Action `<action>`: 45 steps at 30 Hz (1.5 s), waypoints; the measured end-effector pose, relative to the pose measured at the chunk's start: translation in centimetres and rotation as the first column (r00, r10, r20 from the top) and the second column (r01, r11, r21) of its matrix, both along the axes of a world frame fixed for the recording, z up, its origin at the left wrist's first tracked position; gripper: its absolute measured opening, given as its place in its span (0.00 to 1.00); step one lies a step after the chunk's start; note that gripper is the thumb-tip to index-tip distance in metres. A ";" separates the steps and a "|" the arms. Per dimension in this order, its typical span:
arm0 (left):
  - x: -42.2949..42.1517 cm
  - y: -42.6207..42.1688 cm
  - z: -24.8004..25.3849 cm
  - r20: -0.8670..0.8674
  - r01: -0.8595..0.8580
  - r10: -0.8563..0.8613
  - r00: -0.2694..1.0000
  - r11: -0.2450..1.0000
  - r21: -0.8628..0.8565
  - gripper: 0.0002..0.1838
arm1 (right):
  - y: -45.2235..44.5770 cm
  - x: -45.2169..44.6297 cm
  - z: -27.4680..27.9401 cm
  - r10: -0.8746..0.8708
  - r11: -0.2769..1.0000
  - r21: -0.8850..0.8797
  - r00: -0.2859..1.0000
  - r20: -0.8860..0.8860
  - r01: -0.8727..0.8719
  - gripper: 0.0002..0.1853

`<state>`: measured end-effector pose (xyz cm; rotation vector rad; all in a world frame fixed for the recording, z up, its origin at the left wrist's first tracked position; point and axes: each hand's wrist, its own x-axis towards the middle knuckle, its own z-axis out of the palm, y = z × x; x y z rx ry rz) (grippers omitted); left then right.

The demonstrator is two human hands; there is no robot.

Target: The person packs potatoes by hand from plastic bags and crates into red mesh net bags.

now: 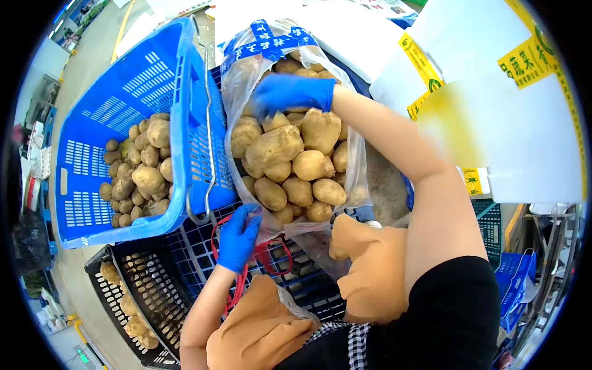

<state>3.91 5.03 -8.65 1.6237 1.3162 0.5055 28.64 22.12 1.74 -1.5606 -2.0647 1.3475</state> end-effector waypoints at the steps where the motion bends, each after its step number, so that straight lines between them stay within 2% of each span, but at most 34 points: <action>1: 1.3 0.5 0.1 -0.025 0.037 -0.034 0.999 0.992 0.122 0.16 | 2.6 3.7 -4.8 -0.264 0.963 0.025 0.958 -0.110 0.268 0.14; 2: 2.8 1.2 0.6 -0.066 0.075 -0.065 0.996 0.985 0.156 0.17 | 6.5 9.0 -11.4 -0.139 0.878 0.447 0.985 -0.098 0.169 0.16; 3: 4.1 2.0 1.5 -0.109 0.112 -0.093 0.990 0.976 0.187 0.17 | 6.7 10.1 -11.9 -0.388 0.850 0.420 0.917 0.092 0.318 0.17; 6: 7.5 4.7 2.4 -0.191 0.151 -0.090 0.978 0.930 0.334 0.21 | 9.2 13.0 -17.4 -0.574 0.818 0.251 0.726 0.378 0.517 0.19; 8: 9.4 6.7 2.6 -0.265 0.178 -0.066 0.962 0.887 0.427 0.23 | 10.0 13.3 -22.9 -0.721 0.594 0.509 0.693 -0.007 0.623 0.25; 9: 10.3 7.8 2.3 -0.322 0.207 -0.053 0.945 0.860 0.467 0.23 | 12.1 14.0 -25.2 -0.625 0.537 0.560 0.743 -0.239 0.632 0.26; 10: 11.2 9.0 1.9 -0.353 0.220 -0.037 0.935 0.840 0.496 0.22 | 13.0 13.8 -24.9 -0.604 0.550 0.564 0.759 -0.241 0.616 0.25; 13: 13.1 11.7 1.0 -0.412 0.234 0.010 0.911 0.811 0.537 0.16 | 15.0 14.3 -23.5 -0.516 0.633 0.575 0.836 -0.186 0.519 0.24; 16: 12.8 12.5 -0.9 -0.308 0.204 0.015 0.951 0.718 0.665 0.12 | 16.5 16.4 -21.9 -0.377 0.755 0.552 0.923 -0.075 0.353 0.22; 18: 12.3 12.3 -1.3 -0.310 0.208 0.021 0.950 0.700 0.684 0.10 | 16.7 17.7 -21.3 -0.270 0.805 0.552 0.963 0.017 0.216 0.21; 20: 12.2 12.7 -1.7 -0.304 0.214 0.015 0.952 0.678 0.704 0.09 | 17.0 18.4 -20.6 -0.207 0.771 0.630 0.971 0.116 0.089 0.21; 23: 11.5 12.7 -2.3 -0.291 0.228 -0.013 0.957 0.656 0.719 0.10 | 17.2 19.2 -21.5 -0.182 0.576 0.801 0.930 0.320 -0.163 0.18; 24: 11.4 12.8 -2.5 -0.260 0.210 -0.017 0.965 0.644 0.736 0.10 | 17.1 18.9 -21.3 -0.222 0.690 0.702 0.975 -0.025 0.175 0.18; 25: 11.3 12.8 -2.8 -0.232 0.192 -0.020 0.972 0.634 0.749 0.11 | 16.6 17.9 -21.2 -0.314 0.759 0.465 0.882 -0.351 0.456 0.17; 26: 11.3 12.8 -2.8 -0.249 0.205 -0.020 0.968 0.633 0.746 0.11 | 15.9 16.6 -21.3 -0.444 0.767 0.129 0.664 -0.601 0.629 0.17; 28: 11.2 13.0 -2.8 -0.290 0.242 -0.028 0.957 0.631 0.737 0.11 | 11.6 13.3 -15.6 -0.289 0.779 0.405 0.848 -0.445 0.478 0.19; 29: 11.1 13.3 -3.3 -0.265 0.223 -0.023 0.964 0.610 0.761 0.13 | 10.5 11.5 -15.8 -0.277 0.907 0.119 0.783 -0.557 0.405 0.19; 30: 11.0 13.5 -4.1 -0.240 0.205 -0.019 0.971 0.589 0.782 0.15 | 10.1 10.0 -16.1 -0.300 0.952 -0.163 0.695 -0.653 0.258 0.19; 31: 11.0 13.6 -4.4 -0.213 0.183 -0.014 0.977 0.567 0.803 0.17 | 11.0 9.5 -16.2 -0.292 0.953 -0.058 0.848 -0.442 0.297 0.19; 32: 11.0 13.4 -4.5 -0.220 0.183 -0.006 0.976 0.579 0.795 0.17 | 12.4 9.3 -16.1 -0.290 0.950 0.054 0.936 -0.198 0.306 0.19; 33: 11.1 13.2 -4.3 -0.228 0.184 0.001 0.974 0.586 0.789 0.18 | 13.7 9.5 -16.1 -0.298 0.944 0.168 0.953 0.060 0.284 0.19; 35: 10.9 13.6 -4.7 -0.193 0.161 -0.009 0.981 0.590 0.791 0.18 | 13.5 11.6 -21.4 -0.485 0.824 0.324 0.874 -0.018 0.464 0.19; 37: 10.7 13.4 -4.1 -0.214 0.187 -0.033 0.976 0.627 0.756 0.17 | 12.7 13.5 -23.6 -0.559 0.678 0.549 0.828 -0.046 0.488 0.19; 39: 10.7 13.4 -4.0 -0.220 0.192 -0.040 0.975 0.655 0.731 0.17 | 13.4 14.9 -24.0 -0.542 0.477 0.817 0.840 -0.017 0.324 0.19; 42: 10.5 13.6 -4.1 -0.241 0.209 -0.044 0.969 0.661 0.721 0.17 | 15.8 15.2 -22.9 -0.516 0.552 0.828 0.820 0.248 0.096 0.20; 43: 10.4 13.5 -4.1 -0.252 0.216 -0.040 0.967 0.654 0.725 0.17 | 16.3 14.7 -22.4 -0.542 0.498 0.787 0.839 -0.045 0.364 0.21; 44: 10.5 13.6 -4.2 -0.260 0.221 -0.037 0.965 0.648 0.729 0.18 | 16.8 14.4 -22.0 -0.558 0.455 0.758 0.813 -0.167 0.468 0.21; 45: 10.7 13.8 -4.4 -0.226 0.198 -0.038 0.973 0.637 0.745 0.18 | 17.6 14.2 -21.6 -0.565 0.427 0.758 0.800 -0.202 0.493 0.21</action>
